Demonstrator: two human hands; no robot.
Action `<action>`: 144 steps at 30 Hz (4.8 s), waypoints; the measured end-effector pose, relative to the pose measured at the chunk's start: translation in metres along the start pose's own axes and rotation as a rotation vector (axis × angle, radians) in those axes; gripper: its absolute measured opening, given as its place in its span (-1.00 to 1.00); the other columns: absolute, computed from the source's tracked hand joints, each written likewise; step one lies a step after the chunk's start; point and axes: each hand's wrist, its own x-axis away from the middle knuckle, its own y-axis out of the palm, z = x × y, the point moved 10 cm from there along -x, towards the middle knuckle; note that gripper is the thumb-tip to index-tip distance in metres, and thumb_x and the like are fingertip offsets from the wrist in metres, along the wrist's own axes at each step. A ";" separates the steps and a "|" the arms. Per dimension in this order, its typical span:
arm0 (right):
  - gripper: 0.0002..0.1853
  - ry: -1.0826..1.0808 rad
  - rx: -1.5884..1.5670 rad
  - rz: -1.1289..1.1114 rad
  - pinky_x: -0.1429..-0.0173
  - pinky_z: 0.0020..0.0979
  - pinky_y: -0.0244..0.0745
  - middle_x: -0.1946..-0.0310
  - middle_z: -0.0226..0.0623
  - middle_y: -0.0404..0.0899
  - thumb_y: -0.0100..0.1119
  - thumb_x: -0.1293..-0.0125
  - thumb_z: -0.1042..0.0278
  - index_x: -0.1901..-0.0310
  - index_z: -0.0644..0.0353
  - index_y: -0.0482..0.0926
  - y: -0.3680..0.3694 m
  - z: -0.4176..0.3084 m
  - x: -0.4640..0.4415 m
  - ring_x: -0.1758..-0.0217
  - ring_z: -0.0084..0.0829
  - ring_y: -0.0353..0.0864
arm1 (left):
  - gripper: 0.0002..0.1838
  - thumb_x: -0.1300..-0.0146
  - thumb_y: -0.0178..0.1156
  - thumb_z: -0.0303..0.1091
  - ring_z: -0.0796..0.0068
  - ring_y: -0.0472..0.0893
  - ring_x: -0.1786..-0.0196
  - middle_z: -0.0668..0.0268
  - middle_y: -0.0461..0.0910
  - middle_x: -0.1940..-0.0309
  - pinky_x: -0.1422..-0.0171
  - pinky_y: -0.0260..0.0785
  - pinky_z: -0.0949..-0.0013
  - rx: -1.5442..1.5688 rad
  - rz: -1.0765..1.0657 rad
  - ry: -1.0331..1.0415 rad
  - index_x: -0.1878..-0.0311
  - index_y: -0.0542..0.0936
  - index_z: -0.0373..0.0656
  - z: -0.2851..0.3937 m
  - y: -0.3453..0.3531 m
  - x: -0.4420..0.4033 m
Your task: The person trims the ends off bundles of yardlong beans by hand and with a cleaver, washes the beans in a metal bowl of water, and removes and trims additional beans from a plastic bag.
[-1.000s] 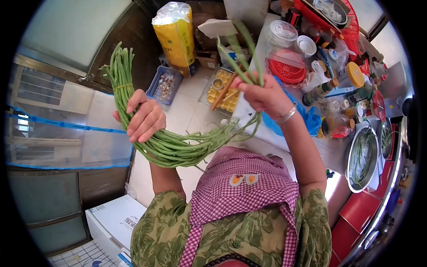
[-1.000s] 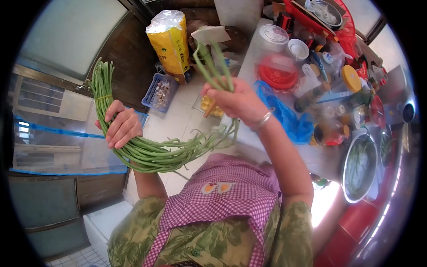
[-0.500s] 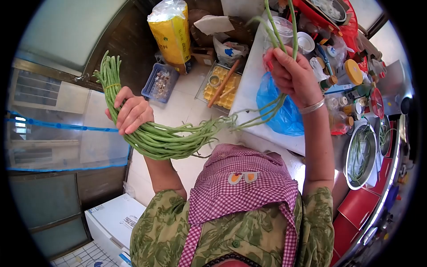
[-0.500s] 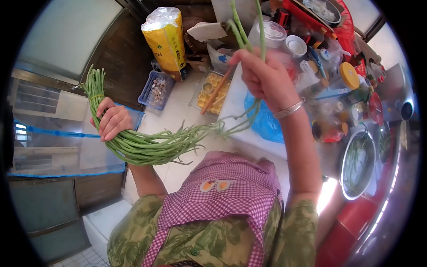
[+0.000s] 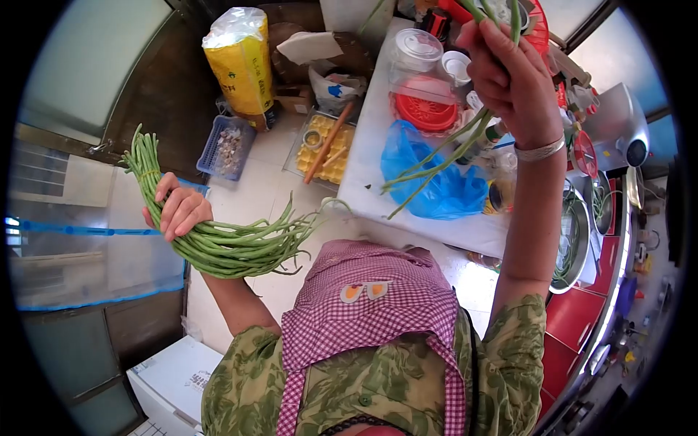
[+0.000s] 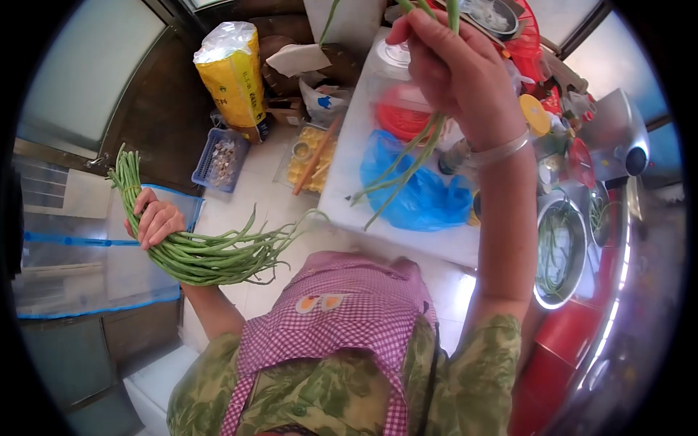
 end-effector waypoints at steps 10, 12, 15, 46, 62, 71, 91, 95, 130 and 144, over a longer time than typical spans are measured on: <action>-0.66 -0.124 0.277 0.156 0.69 -0.62 -0.14 0.70 -0.64 0.11 -0.13 -0.55 0.13 0.23 0.23 0.49 -0.016 -0.115 0.024 0.73 -0.76 -0.02 | -0.72 -0.29 0.22 -0.36 0.54 0.59 0.56 0.33 0.50 0.58 0.38 0.48 0.49 0.012 0.068 -0.108 0.15 0.28 -0.14 -0.004 -0.010 -0.002; -0.65 -0.191 0.499 0.310 0.70 -0.64 -0.14 0.70 -0.66 0.10 -0.12 -0.54 0.09 0.24 0.19 0.48 -0.022 -0.164 0.056 0.74 -0.77 -0.01 | -0.72 -0.28 0.22 -0.37 0.55 0.56 0.57 0.33 0.48 0.59 0.39 0.46 0.49 0.035 0.107 -0.114 0.14 0.28 -0.14 -0.006 -0.007 -0.001; -0.66 -0.241 0.629 0.455 0.73 -0.66 -0.12 0.70 -0.68 0.09 -0.10 -0.52 0.08 0.25 0.18 0.48 -0.051 -0.222 0.109 0.76 -0.79 0.01 | -0.72 -0.29 0.21 -0.37 0.56 0.54 0.58 0.35 0.45 0.60 0.37 0.43 0.49 0.062 0.145 -0.121 0.15 0.27 -0.12 -0.007 -0.010 0.000; -0.31 0.252 1.924 1.504 0.42 -0.21 0.46 0.58 -0.12 0.59 -0.11 -0.36 -0.35 0.55 0.19 0.61 -0.319 -0.386 0.478 0.57 -0.19 0.61 | -0.81 -0.42 0.03 -0.33 0.66 0.38 0.47 0.44 0.31 0.49 0.11 0.38 0.39 0.012 0.196 -0.178 0.07 0.22 -0.08 -0.055 0.030 -0.013; -0.59 -0.488 0.672 1.733 0.51 -0.44 0.66 0.49 -0.19 0.58 0.08 -0.43 0.01 0.35 0.26 0.52 -0.593 -0.341 0.571 0.60 -0.44 0.60 | -0.83 -0.41 0.06 -0.40 0.74 0.26 0.45 0.48 0.21 0.47 0.18 0.32 0.59 -0.046 0.398 0.021 0.06 0.28 -0.15 -0.166 0.062 -0.022; -0.61 -0.502 1.207 1.845 0.46 -0.50 0.65 0.45 -0.20 0.61 0.05 -0.46 0.09 0.31 0.31 0.58 -0.695 -0.324 0.563 0.56 -0.45 0.65 | -0.81 -0.37 0.10 -0.46 0.65 0.30 0.40 0.42 0.25 0.41 0.22 0.32 0.60 -0.142 0.534 0.277 0.06 0.30 -0.21 -0.226 0.085 0.002; -0.55 0.699 1.702 1.005 -0.09 -0.08 0.52 0.13 -0.06 0.67 0.16 -0.18 0.14 -0.13 -0.03 0.59 -0.790 0.037 0.518 0.03 0.01 0.64 | -0.74 -0.32 0.18 -0.41 0.70 0.32 0.45 0.46 0.28 0.45 0.27 0.35 0.59 -0.061 0.543 0.190 0.04 0.35 -0.27 -0.261 0.090 -0.008; -0.65 0.342 1.151 0.898 0.35 -0.48 0.51 0.35 -0.29 0.66 0.12 -0.39 0.16 -0.14 0.05 0.58 -0.726 0.006 0.458 0.45 -0.59 0.59 | -0.70 -0.28 0.23 -0.36 0.65 0.36 0.45 0.44 0.32 0.48 0.29 0.34 0.58 -0.070 0.496 0.016 0.10 0.30 -0.15 -0.273 0.075 -0.021; -0.61 -0.274 0.486 -0.415 -0.32 -0.25 0.34 -0.16 -0.14 0.51 0.11 -0.28 0.40 -0.16 0.21 0.50 0.114 0.096 0.178 -0.22 -0.18 0.47 | -0.56 -0.12 0.22 -0.31 0.57 0.51 0.32 0.47 0.38 0.41 -0.07 0.52 0.25 -0.524 0.530 0.101 -0.04 0.30 -0.05 -0.100 0.039 0.110; -0.85 -0.456 0.940 -0.593 0.25 -0.19 0.49 0.37 -0.27 0.44 0.11 -0.18 0.37 0.24 0.17 0.40 0.168 0.120 0.199 0.21 -0.20 0.54 | -0.64 -0.19 0.17 -0.39 0.60 0.51 0.26 0.48 0.40 0.39 -0.14 0.45 0.27 -0.219 0.387 0.077 -0.03 0.32 -0.04 -0.105 0.051 0.094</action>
